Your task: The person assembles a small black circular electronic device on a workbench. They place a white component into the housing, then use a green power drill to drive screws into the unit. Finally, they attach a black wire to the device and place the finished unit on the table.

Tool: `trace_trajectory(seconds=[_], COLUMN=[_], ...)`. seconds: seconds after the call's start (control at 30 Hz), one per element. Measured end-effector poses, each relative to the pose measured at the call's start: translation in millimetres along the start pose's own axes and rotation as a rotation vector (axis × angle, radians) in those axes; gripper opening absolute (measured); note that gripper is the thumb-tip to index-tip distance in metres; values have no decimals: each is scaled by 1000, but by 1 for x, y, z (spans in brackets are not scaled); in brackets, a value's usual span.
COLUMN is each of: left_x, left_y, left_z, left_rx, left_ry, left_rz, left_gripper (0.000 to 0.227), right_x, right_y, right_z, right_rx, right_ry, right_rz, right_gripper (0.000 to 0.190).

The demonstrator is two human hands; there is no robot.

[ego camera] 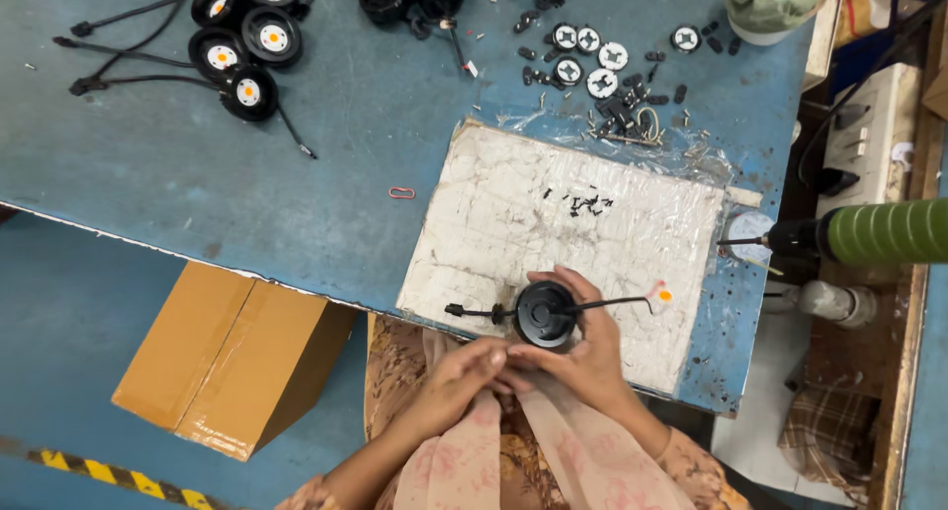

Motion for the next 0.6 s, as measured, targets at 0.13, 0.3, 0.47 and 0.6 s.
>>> trace_trajectory(seconds=[0.13,0.3,0.47,0.6], left_x=[-29,-9,1,6], left_y=[-3,-25,-27,-28], left_z=[47,63,50,39], left_rx=[781,1037,828,689], left_ry=[-479,-622,-588,-538], left_rz=[316,186,138,127], left_gripper=[31,31,23,20], right_x=[-1,3,-3,-9], right_y=[10,17,31,32], right_z=[-9,-32,-47,-52], right_rx=[-7,-67,-116,-140], right_ry=[50,171,189,255], right_rz=[-76,-148,-173,-158], right_gripper=[87,83,87,88])
Point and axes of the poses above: each hand's wrist, its own x-axis towards the middle knuckle, its own y-axis out of the back of the hand, z = x × y, the point moved 1 cm from there along x, towards the middle knuckle, and after that the axes turned 5 degrees about -x, right-handed, at the moved point
